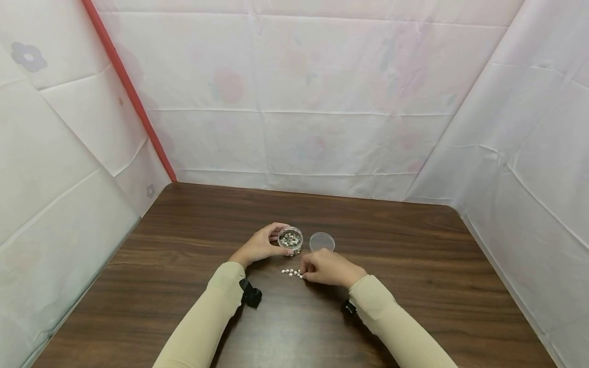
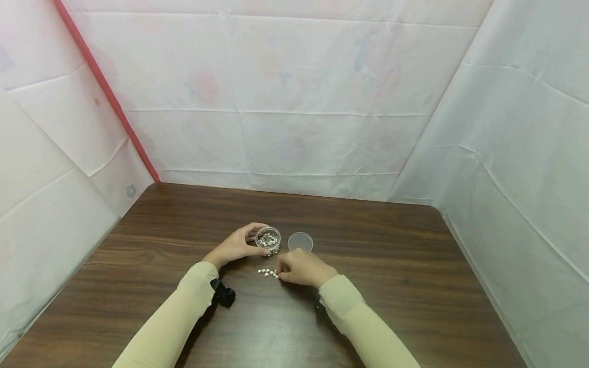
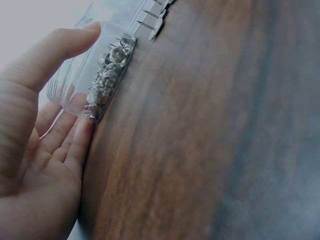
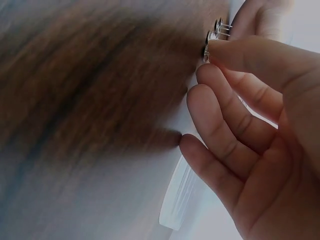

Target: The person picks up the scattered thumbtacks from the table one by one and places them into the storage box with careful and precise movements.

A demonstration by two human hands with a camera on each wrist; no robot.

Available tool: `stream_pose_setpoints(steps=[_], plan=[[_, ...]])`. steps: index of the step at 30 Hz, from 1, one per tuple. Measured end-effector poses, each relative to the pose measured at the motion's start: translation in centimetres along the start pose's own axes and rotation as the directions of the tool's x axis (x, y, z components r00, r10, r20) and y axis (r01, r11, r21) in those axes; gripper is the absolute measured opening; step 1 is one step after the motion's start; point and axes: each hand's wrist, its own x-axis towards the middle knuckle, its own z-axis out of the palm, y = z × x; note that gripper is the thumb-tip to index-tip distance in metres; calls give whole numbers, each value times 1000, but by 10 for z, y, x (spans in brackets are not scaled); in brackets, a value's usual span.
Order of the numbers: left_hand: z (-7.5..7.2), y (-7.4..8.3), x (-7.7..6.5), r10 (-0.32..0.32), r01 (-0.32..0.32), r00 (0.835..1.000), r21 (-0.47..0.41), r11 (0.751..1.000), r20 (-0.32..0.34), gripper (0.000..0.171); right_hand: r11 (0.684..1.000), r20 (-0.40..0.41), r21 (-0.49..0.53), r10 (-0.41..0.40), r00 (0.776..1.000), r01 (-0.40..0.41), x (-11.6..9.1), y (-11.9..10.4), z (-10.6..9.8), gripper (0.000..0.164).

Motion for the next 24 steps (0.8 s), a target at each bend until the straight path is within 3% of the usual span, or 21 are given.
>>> stream_pose_setpoints(steps=[24], plan=[[0, -1, 0, -14, 14, 1000, 0, 1000, -2, 72, 1000, -13, -10, 21, 1000, -21, -1, 4, 3, 7]])
